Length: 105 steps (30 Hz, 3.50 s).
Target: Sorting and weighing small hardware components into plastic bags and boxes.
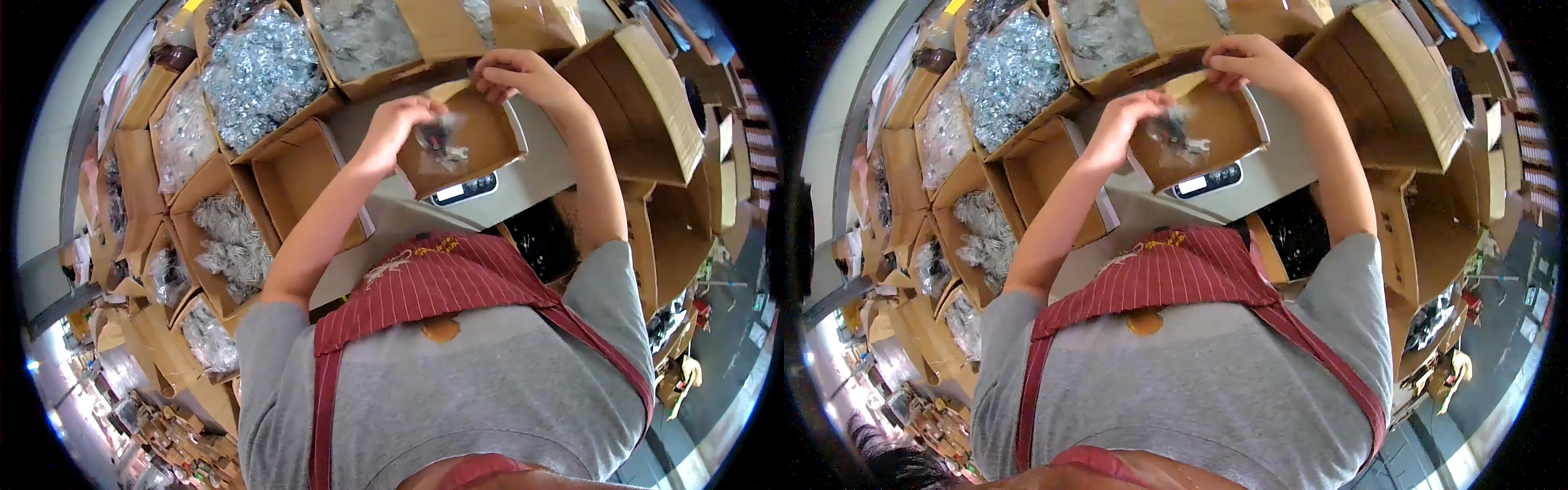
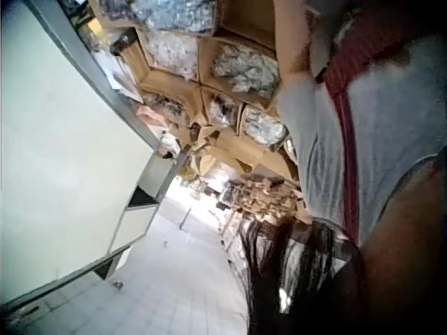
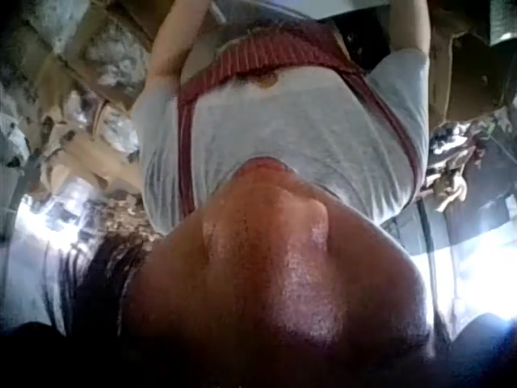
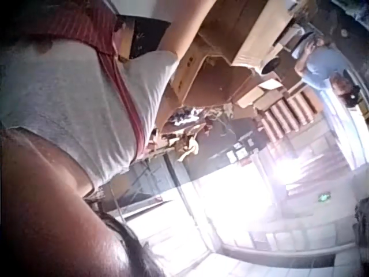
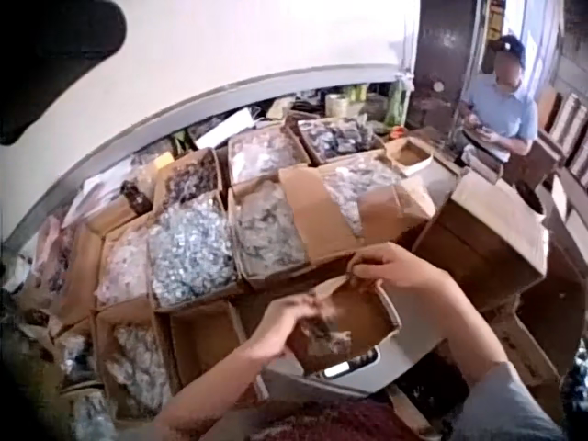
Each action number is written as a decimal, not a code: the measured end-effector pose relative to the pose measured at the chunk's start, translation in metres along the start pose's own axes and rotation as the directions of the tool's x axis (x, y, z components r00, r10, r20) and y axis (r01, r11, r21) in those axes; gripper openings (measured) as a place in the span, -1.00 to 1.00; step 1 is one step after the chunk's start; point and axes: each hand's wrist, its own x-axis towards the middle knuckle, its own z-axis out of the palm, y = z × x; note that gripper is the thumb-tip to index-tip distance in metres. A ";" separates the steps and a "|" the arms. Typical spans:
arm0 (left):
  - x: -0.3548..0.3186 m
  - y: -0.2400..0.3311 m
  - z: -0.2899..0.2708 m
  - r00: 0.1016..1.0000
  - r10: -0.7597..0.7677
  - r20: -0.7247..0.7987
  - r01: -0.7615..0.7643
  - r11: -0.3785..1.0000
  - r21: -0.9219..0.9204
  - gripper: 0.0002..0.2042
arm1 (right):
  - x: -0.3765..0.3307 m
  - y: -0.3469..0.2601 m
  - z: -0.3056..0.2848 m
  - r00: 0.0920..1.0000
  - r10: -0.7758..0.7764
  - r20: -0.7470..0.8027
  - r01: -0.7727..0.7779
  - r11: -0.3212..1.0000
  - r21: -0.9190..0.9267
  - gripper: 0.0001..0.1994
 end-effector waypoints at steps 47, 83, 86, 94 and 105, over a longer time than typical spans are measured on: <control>-0.018 -0.021 -0.011 0.987 0.099 -0.130 -0.001 0.799 0.602 -0.79 | 0.158 -0.039 -0.046 0.963 -0.175 0.204 0.240 0.900 -0.364 -0.67; -0.055 -0.136 -0.148 0.733 0.586 -0.345 0.308 0.165 0.937 -0.55 | 0.393 0.064 -0.210 0.769 -0.247 -0.590 -0.289 0.688 -0.666 -0.61; -0.054 -0.127 -0.140 0.740 0.559 -0.374 0.317 0.201 0.927 -0.59 | 0.432 0.094 -0.222 0.927 0.071 -0.368 -0.359 0.447 -0.819 -0.54; -0.053 -0.120 -0.140 0.739 0.519 -0.430 0.354 0.245 0.903 -0.65 | 0.494 0.098 -0.221 0.835 0.325 -0.445 -0.546 0.380 -0.747 -0.57; -0.041 -0.119 -0.136 0.731 0.587 -0.349 0.313 0.165 0.935 -0.67 | 0.471 0.121 -0.272 0.741 0.088 -0.666 -0.525 0.694 -0.493 -0.59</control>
